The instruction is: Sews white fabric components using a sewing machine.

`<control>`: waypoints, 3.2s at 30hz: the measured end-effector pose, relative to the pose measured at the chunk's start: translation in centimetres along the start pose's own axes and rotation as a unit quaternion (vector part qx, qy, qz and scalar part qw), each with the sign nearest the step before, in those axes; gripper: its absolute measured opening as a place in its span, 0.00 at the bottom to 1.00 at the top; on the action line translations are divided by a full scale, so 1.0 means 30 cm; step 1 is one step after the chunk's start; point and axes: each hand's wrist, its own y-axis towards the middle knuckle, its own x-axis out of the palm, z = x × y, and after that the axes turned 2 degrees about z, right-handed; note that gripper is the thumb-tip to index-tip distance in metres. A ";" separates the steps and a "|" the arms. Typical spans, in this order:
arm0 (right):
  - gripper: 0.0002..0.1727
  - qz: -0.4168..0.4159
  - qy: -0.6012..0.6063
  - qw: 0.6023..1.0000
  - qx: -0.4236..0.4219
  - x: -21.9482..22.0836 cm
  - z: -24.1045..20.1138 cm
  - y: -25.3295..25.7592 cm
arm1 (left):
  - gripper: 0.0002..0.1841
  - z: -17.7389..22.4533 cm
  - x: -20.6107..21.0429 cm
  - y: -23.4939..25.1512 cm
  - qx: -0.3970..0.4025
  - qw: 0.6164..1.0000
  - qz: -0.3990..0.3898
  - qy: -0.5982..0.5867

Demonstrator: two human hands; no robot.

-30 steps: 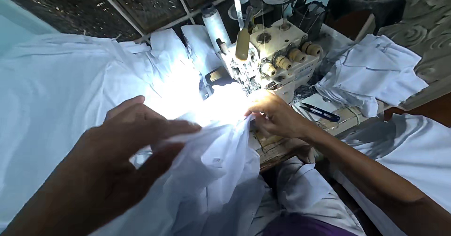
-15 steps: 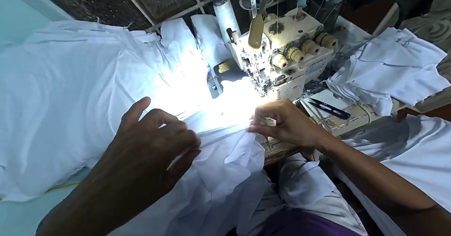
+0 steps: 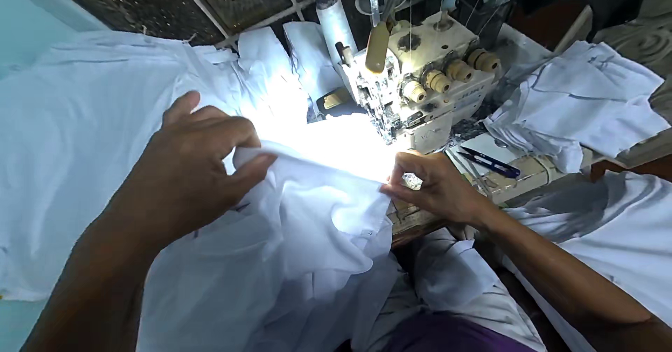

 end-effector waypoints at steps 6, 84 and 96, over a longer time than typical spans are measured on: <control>0.10 -0.067 -0.029 0.997 0.029 -0.066 -0.016 -0.068 | 0.17 0.097 0.042 0.118 0.067 0.996 0.044 0.039; 0.20 -0.154 0.145 0.975 0.063 0.340 -0.250 0.017 | 0.18 0.216 -0.025 0.066 0.253 0.891 -0.243 -0.289; 0.10 -0.035 0.166 0.985 -0.017 0.095 -0.207 0.045 | 0.28 0.021 -0.075 0.063 -0.071 0.981 -0.177 -0.029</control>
